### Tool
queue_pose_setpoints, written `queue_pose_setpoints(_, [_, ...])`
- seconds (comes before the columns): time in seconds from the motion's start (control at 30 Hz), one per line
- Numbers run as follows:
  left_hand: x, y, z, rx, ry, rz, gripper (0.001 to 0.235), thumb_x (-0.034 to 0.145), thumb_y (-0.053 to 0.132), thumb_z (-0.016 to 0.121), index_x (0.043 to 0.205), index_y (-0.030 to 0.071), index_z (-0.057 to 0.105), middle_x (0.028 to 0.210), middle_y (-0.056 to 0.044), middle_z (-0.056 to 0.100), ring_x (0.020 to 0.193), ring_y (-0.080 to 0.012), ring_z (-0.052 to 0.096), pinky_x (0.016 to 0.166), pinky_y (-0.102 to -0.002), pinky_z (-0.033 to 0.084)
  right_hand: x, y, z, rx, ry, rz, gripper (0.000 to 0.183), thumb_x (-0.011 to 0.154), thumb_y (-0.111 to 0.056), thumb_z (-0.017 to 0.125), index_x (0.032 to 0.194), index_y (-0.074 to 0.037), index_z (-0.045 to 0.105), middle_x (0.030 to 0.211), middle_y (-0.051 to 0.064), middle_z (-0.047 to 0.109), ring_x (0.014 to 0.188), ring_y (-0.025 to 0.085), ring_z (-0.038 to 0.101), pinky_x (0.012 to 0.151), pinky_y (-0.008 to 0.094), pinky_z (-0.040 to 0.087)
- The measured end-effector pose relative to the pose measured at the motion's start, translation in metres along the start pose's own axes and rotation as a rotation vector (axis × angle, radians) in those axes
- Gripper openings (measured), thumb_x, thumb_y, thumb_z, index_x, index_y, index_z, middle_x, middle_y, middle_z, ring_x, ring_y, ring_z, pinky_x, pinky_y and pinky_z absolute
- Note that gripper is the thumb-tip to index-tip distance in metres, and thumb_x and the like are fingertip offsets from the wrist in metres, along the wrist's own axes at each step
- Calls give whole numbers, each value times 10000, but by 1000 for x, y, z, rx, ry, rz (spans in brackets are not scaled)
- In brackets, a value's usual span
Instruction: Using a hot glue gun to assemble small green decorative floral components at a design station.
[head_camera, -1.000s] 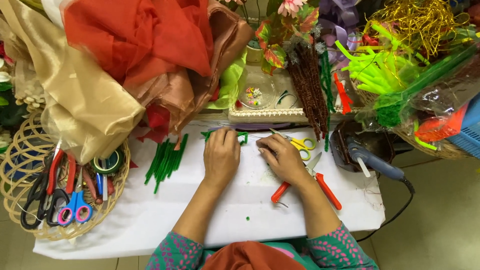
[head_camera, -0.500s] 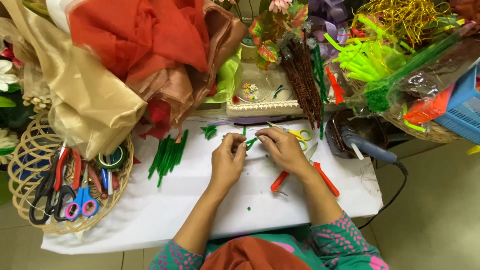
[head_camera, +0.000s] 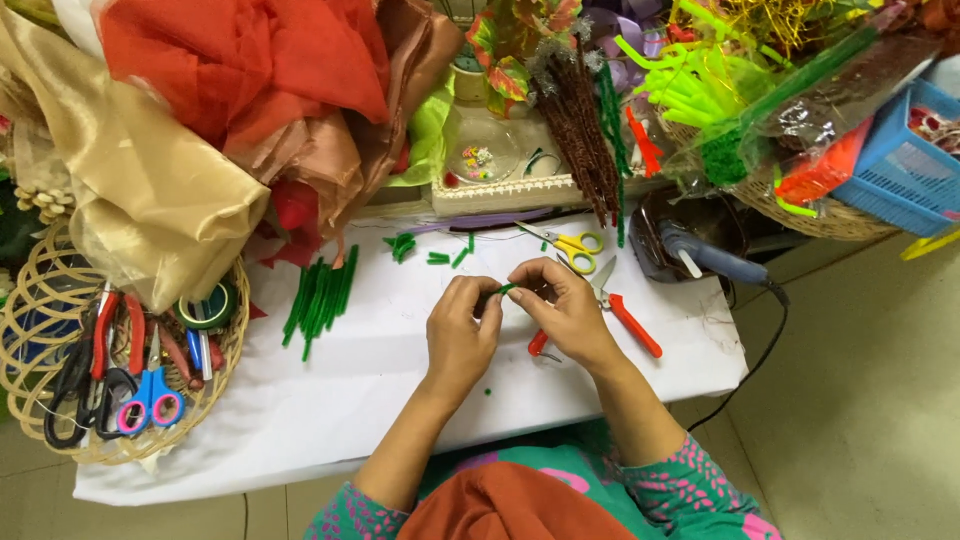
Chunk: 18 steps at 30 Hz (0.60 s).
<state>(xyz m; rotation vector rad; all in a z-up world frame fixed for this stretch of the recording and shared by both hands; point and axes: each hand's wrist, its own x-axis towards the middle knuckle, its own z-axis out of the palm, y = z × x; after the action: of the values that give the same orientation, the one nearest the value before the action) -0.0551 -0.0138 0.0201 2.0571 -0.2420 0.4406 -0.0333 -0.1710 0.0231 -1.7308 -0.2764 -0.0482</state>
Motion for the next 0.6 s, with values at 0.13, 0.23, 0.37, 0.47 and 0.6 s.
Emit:
queue_pose_setpoints(0.13, [-5,6,4,-15,-16,18,52,868,70,606,904,94,634,741,-48,605,674,-218,636,575,-314,533,-12,-1,-2,46,72,9,93,858,-21,657,950,-28,668,755,59,616,741,124,568,675,263,526])
queue_pose_setpoints(0.23, [-7,11,5,-93,-31,-32,46,877,66,593,904,76,629,735,-77,613,661,-243,639,576,-327,530,-19,2,-3,135,78,26,123,864,-14,640,986,-25,650,788,81,623,752,133,578,685,266,530])
queue_pose_setpoints(0.37, [-13,13,3,-164,0,-65,45,878,58,581,897,68,621,714,-97,616,633,-249,624,557,-334,510,-28,-5,3,243,85,68,161,899,-43,596,1057,-22,620,849,74,637,800,122,593,720,244,525])
queue_pose_setpoints(0.47, [-17,14,0,-167,17,-52,43,875,46,582,895,66,615,722,-104,621,636,-252,626,559,-332,512,-30,2,9,257,81,90,122,919,-84,601,1023,-23,625,832,68,638,787,115,590,706,234,520])
queue_pose_setpoints(0.6, [-23,13,-3,-161,9,-36,62,874,35,575,904,71,615,770,-96,629,688,-249,643,583,-329,530,-32,0,12,243,84,74,88,906,-69,628,975,-17,642,779,71,617,762,125,579,694,253,525])
